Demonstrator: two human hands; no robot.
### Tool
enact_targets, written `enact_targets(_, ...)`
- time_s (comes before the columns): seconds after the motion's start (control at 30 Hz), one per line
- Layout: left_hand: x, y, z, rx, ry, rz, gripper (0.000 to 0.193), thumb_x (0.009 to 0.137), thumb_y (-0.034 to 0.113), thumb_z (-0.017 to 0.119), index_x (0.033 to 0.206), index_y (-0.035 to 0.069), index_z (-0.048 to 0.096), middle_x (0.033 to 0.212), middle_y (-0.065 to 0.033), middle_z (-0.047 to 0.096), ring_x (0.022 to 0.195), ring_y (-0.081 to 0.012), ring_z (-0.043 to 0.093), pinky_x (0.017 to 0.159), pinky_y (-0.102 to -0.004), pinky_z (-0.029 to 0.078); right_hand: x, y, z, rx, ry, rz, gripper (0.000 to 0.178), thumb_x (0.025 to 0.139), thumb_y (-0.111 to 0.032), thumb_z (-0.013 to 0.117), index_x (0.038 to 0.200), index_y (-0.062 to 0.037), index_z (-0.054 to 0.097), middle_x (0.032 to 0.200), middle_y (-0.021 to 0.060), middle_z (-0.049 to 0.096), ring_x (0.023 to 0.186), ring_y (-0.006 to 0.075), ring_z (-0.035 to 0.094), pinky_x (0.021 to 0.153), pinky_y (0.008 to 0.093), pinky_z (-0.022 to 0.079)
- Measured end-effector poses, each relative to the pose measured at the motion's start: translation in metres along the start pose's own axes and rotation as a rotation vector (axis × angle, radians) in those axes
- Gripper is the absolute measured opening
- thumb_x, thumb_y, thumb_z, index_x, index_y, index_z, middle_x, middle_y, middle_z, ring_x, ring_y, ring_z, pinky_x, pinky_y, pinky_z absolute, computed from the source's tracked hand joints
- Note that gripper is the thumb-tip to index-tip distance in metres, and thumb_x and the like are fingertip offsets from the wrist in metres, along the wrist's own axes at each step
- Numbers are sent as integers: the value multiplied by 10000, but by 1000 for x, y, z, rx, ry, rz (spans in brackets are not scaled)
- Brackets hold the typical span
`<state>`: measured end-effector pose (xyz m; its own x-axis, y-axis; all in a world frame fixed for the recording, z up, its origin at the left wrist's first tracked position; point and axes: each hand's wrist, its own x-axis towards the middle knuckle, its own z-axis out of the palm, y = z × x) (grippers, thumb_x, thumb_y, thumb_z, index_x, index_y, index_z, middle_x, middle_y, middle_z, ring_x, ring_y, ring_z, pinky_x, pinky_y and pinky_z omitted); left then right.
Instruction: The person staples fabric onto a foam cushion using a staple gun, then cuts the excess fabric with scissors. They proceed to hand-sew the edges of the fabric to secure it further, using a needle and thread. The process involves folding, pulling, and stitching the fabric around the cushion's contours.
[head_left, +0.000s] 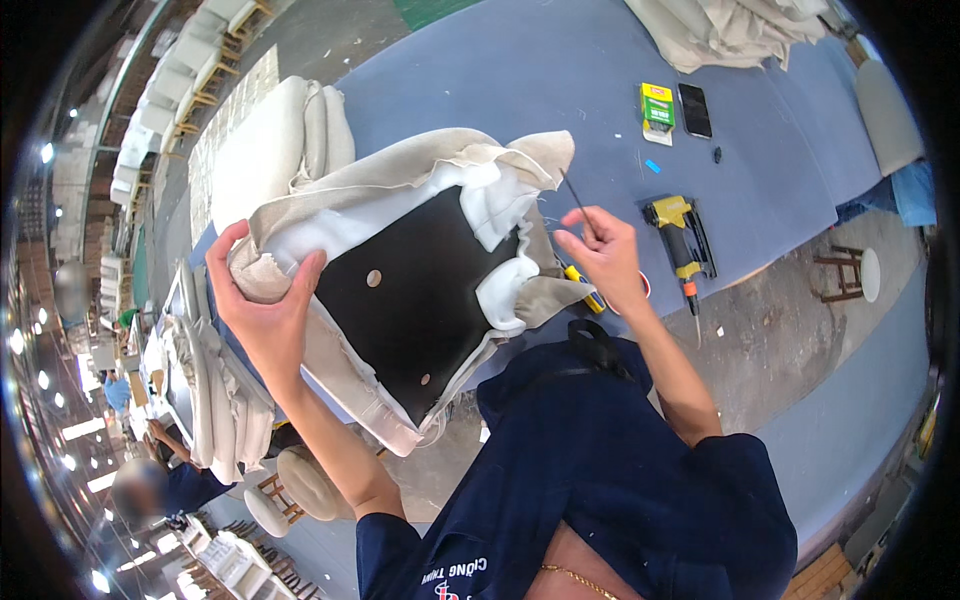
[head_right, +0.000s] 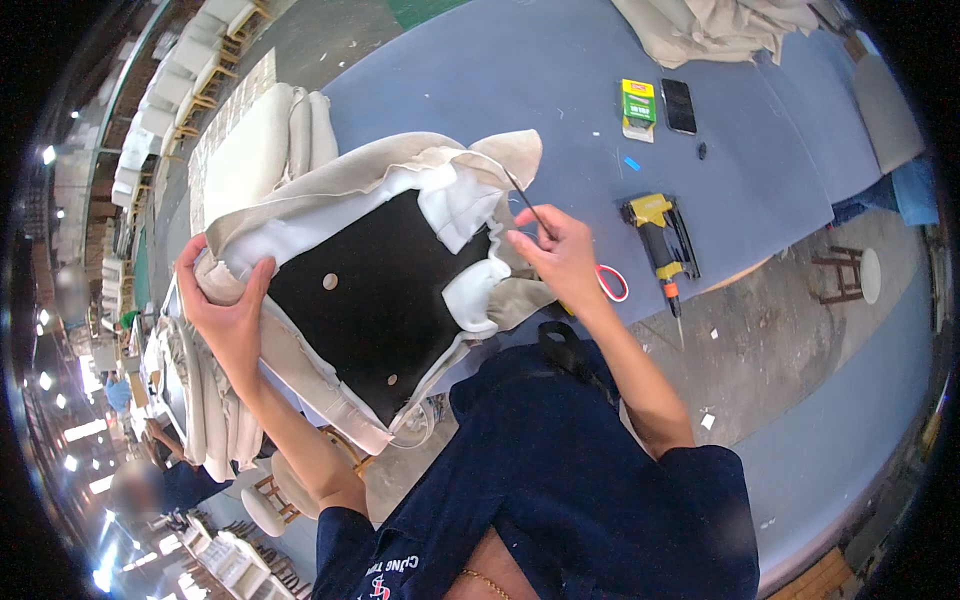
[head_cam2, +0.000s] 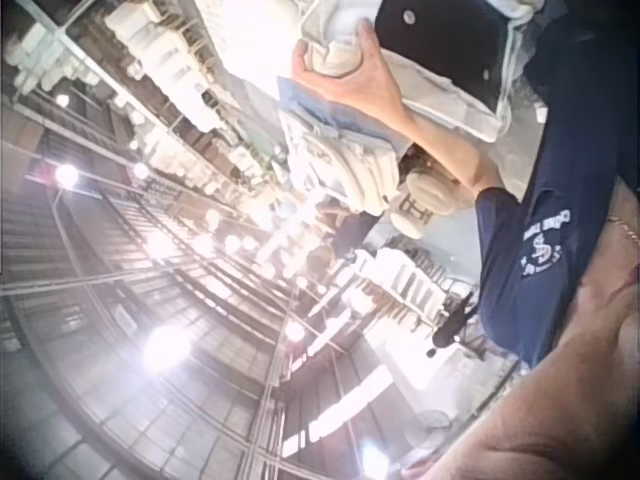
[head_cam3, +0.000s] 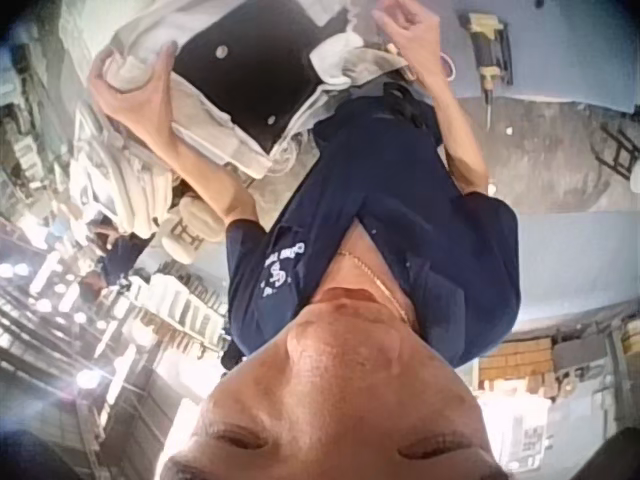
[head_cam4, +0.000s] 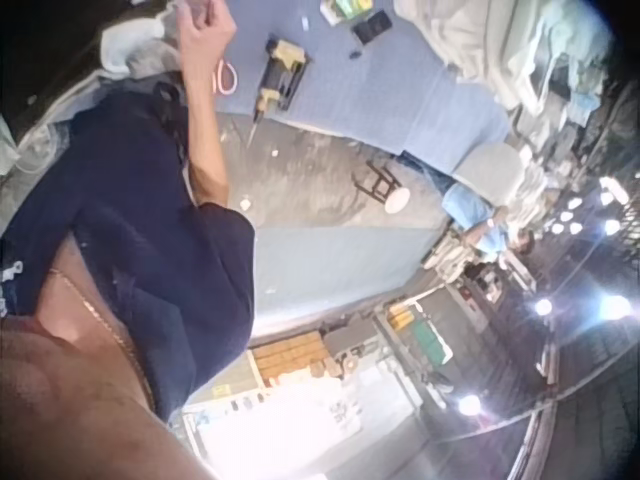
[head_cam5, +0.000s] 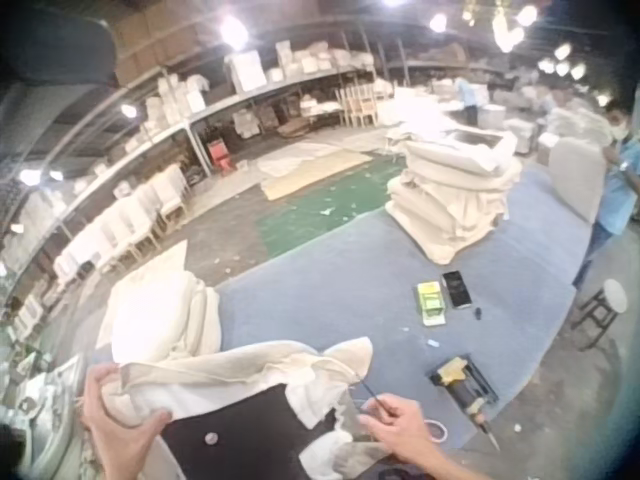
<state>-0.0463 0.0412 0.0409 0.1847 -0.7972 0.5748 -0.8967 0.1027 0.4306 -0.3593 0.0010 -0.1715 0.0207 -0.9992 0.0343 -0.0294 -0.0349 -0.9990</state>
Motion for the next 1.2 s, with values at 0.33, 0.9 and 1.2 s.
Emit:
enact_targets(0.33, -16, 2, 0, 71, 82, 163, 726, 670, 19, 797, 1331, 25, 498, 1306, -139, 518, 1240, -292, 513, 1104, -396, 373, 57, 89, 102, -201, 177, -166, 260, 899, -147, 709, 775, 37, 572, 582, 39, 369, 591, 99, 340, 512, 350, 315)
enact_targets(0.9, 2, 5, 0, -116, 15, 46, 689, 608, -6, 728, 1260, 109, 536, 1356, -152, 493, 1254, -415, 533, 1017, -453, 472, -75, 85, -96, 835, 130, 323, 292, 995, -375, 656, 1084, -97, 656, 882, -43, 575, 624, 70, 516, 518, 248, 420)
enact_targets(1.2, -60, 59, -16, -104, -33, 301, 713, 662, 86, 781, 1335, 115, 548, 1400, -191, 486, 1296, -439, 500, 1084, -528, 444, 34, -152, -123, 802, 273, -607, 515, 1051, -432, 540, 1426, -87, 466, 1082, 39, 597, 647, 87, 373, 554, 261, 334)
